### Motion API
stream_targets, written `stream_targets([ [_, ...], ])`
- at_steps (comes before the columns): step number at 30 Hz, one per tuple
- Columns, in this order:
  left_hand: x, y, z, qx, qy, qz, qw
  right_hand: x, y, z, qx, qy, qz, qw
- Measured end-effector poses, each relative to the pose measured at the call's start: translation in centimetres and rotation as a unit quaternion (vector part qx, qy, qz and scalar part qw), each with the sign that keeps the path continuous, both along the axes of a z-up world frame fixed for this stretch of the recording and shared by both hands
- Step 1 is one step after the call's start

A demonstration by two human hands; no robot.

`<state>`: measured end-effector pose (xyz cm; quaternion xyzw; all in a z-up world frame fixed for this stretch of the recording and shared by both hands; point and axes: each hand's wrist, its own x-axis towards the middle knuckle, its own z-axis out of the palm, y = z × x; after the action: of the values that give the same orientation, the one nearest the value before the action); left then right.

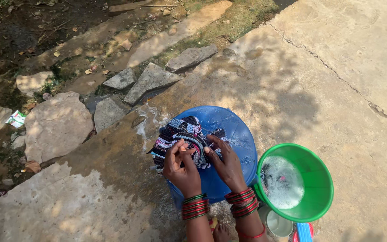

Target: The person washes a rug by rinsing it in a bucket of soapy water, scrubbing it with a brush, and pressing it against a stool.

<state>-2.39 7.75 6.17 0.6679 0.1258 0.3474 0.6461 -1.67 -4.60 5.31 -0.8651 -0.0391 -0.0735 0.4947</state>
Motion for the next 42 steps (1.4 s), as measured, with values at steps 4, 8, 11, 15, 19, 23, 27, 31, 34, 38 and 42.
stream_targets([
  [4, -0.7, 2.7, 0.0, 0.048, 0.038, 0.167, 0.984, -2.0, 2.9, -3.4, -0.14, -0.063, -0.023, 0.988],
  [8, -1.0, 6.2, -3.1, 0.199, 0.237, 0.236, 0.921, -1.1, -0.4, -3.6, -0.16, 0.136, 0.028, 0.977],
  [11, -0.5, 9.1, -7.6, 0.123, 0.307, 0.055, 0.942, 0.3, -3.7, -1.0, -0.022, 0.115, 0.076, 0.99],
  [15, 0.2, 8.8, -10.8, 0.071, 0.376, -0.057, 0.922, -0.3, -4.5, 2.4, 0.064, -0.011, -0.031, 0.997],
  [19, 0.9, 7.4, -9.9, 0.047, 0.351, -0.095, 0.931, -1.8, -4.0, 5.0, 0.235, -0.055, -0.065, 0.968],
  [23, 0.5, 7.1, -7.7, 0.033, 0.281, -0.114, 0.952, -3.0, -4.4, 7.1, 0.057, -0.056, -0.164, 0.983],
  [27, 0.5, 6.6, -4.4, -0.074, 0.13, -0.205, 0.967, -4.2, -3.6, 8.8, 0.21, -0.128, -0.197, 0.949],
  [31, -0.5, 6.4, -1.0, -0.275, 0.027, -0.266, 0.923, -5.8, -3.9, 11.1, 0.189, -0.194, -0.228, 0.935],
  [34, -1.9, 7.3, 0.6, -0.324, -0.054, -0.227, 0.917, -6.3, -4.6, 12.1, 0.184, -0.233, -0.214, 0.931],
  [38, -4.2, 8.8, 1.1, -0.318, -0.095, -0.151, 0.931, -7.0, -5.1, 11.9, 0.097, -0.251, -0.227, 0.936],
  [42, -5.8, 8.6, 1.9, -0.285, -0.138, -0.103, 0.943, -7.3, -4.7, 12.4, -0.009, -0.302, -0.267, 0.915],
])
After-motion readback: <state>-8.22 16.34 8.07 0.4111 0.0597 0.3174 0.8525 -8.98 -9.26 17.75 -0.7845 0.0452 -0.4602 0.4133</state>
